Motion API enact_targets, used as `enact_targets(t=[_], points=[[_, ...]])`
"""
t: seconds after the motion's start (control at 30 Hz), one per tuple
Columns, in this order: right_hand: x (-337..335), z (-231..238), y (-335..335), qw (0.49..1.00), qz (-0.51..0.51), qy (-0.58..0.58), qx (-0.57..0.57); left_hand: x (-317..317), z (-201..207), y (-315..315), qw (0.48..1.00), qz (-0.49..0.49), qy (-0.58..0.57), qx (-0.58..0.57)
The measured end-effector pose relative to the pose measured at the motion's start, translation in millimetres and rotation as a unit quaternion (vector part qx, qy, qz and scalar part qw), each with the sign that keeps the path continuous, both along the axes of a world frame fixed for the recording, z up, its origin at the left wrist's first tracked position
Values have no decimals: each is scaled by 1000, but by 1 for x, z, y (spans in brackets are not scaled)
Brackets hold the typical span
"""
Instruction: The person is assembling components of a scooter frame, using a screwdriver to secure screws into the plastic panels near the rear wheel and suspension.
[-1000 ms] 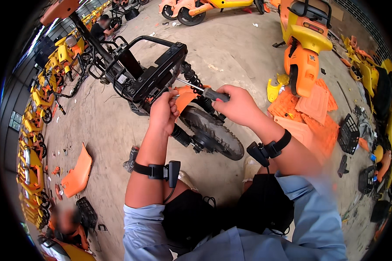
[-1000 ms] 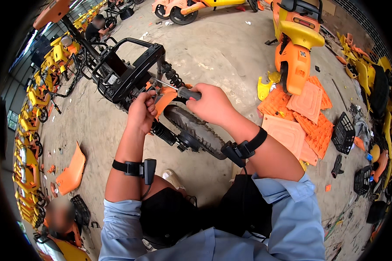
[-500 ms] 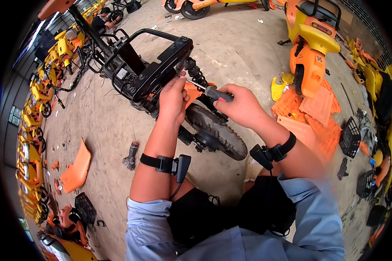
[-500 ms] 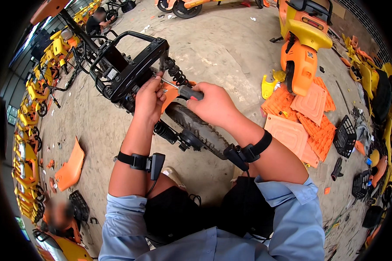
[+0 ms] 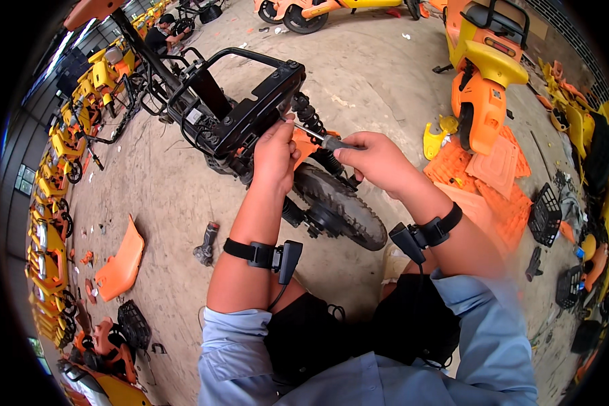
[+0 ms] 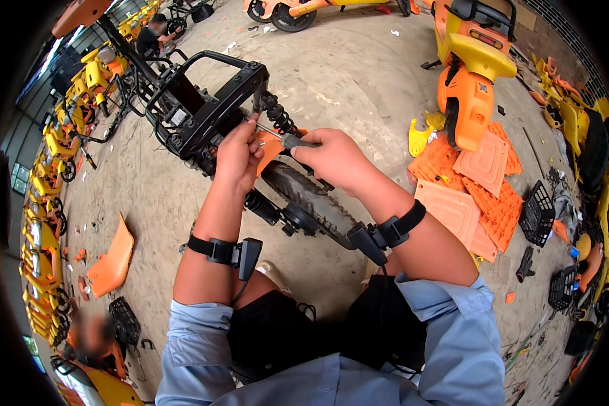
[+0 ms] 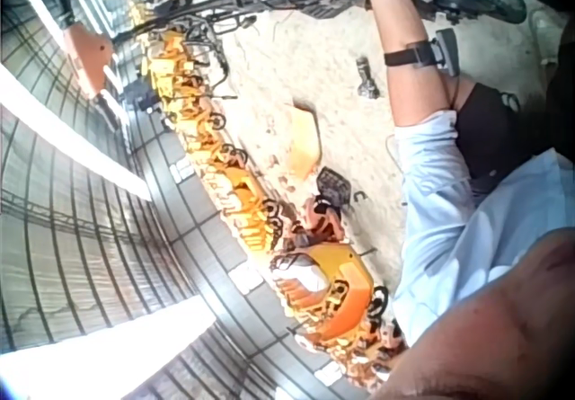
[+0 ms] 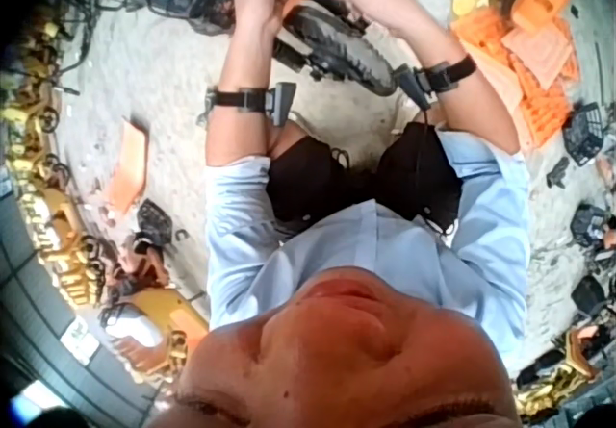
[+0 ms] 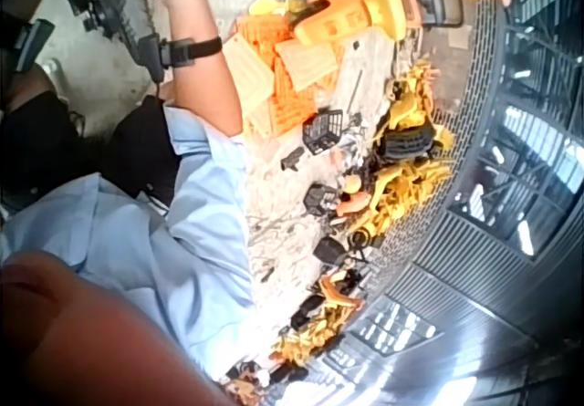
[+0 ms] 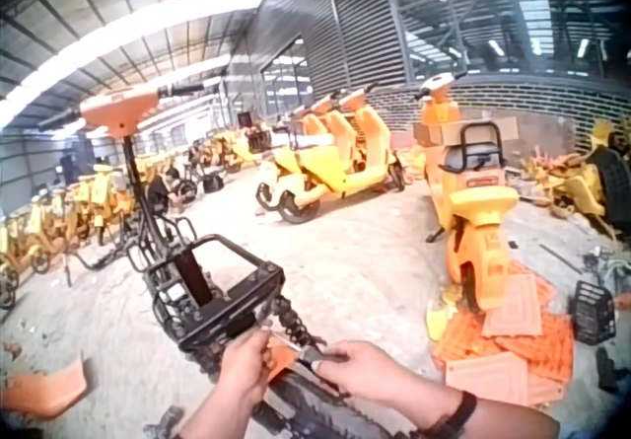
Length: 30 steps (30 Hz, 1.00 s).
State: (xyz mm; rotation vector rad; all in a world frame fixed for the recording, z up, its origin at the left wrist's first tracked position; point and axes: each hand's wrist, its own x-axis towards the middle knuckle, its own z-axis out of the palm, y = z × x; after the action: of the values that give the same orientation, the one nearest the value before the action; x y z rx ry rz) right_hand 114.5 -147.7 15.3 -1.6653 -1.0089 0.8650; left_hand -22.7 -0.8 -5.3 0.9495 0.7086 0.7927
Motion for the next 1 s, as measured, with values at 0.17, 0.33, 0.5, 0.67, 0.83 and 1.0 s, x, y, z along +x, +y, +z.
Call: enact_targets(t=[0.17,0.33,0.5,0.67,0.83,1.0], points=[[-18,-9,-4,926,-35,-363,98,-1,-2,1,1000,11,3,-8],[-34,-8,-9,802,-55,-581,127,5,1,-7,1000,-3,21,-13],[-33,1,-11,975,-34,-214,56,6,1,-7,999,25,-8,-30],[-4,19,-17,913,72,373,-150,6,8,-8,999,15,-4,-31],[-4,-5,-11,973,40,216,-67,9,4,-11,999,9,-37,-27],[-28,-2,-19,920,-68,-373,98,8,0,-13,999,-6,42,7]])
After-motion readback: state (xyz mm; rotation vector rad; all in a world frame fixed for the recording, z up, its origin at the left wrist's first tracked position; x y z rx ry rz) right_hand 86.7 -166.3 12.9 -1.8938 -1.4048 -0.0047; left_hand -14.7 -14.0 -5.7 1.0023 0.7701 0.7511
